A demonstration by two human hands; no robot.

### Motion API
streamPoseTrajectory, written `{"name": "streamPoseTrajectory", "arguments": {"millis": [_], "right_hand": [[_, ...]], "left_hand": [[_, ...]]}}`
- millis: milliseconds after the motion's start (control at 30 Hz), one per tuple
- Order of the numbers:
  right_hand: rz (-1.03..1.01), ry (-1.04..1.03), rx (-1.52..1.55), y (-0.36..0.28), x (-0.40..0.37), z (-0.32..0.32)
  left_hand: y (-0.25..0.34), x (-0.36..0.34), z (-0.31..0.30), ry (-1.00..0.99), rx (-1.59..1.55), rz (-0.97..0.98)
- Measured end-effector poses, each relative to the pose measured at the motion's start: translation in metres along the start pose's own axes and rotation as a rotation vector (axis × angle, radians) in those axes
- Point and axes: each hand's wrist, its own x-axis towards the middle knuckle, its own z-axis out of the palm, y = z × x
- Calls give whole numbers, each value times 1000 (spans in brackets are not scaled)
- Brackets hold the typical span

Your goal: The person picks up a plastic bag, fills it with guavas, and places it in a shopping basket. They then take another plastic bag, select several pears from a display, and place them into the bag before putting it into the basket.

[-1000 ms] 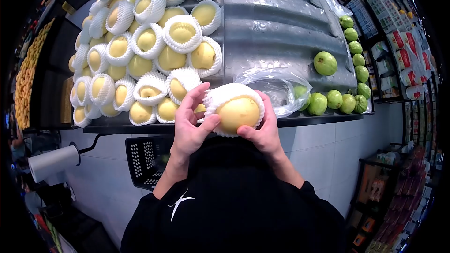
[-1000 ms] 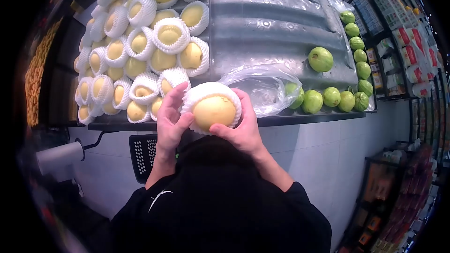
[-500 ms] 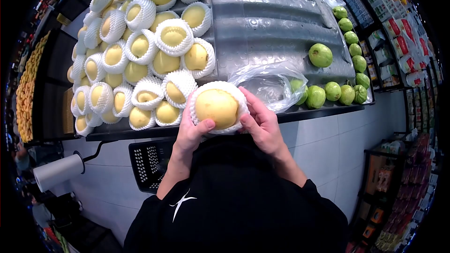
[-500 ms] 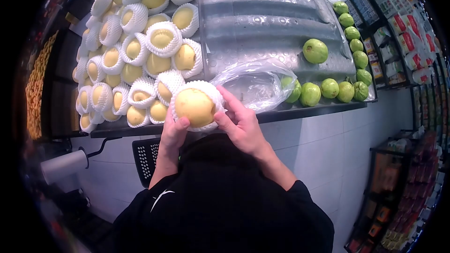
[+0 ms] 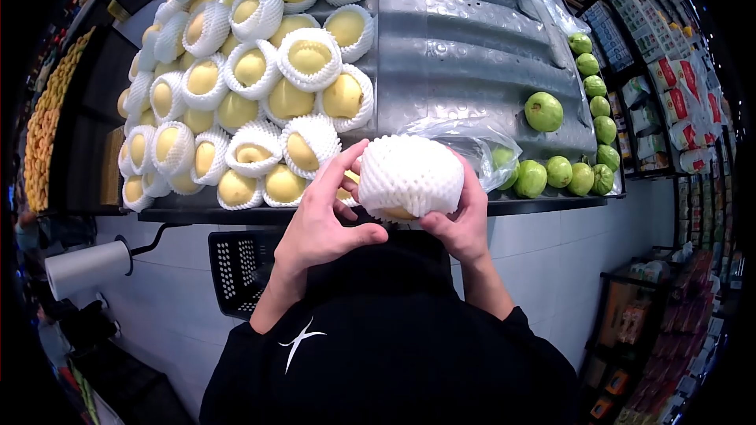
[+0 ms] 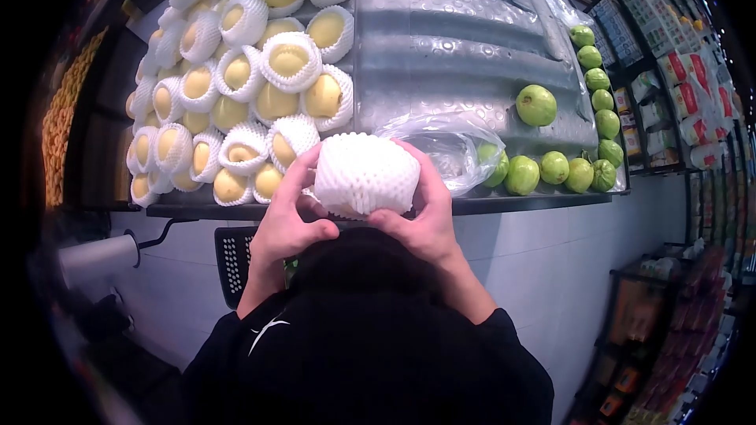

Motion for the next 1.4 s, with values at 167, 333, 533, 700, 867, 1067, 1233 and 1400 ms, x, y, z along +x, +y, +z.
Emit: {"name": "streamPoseTrajectory", "arguments": {"millis": [167,333,533,700,867,1067,1233,1400], "right_hand": [[95,-47,8,20,-3,-6],[225,-1,135,21,-4,-12],[197,-46,182,19,-4,-14],[205,-62,-20,14,-10,-10],[200,-46,-28,20,-8,-11],[189,-95,32,22,-7,-12],[95,-87,48,23,-5,-11],[66,44,89,20,-10,-12]], "left_hand": [[-15,11,21,103,-340,49],[-35,13,11,141,-312,32],[-27,15,12,62,-340,-25],[-27,17,19,5,-420,4],[-45,12,14,30,-513,-50],[-45,10,14,40,-510,-71],[-29,6,16,42,-703,-127],[-27,0,24,67,-579,-36]]}}
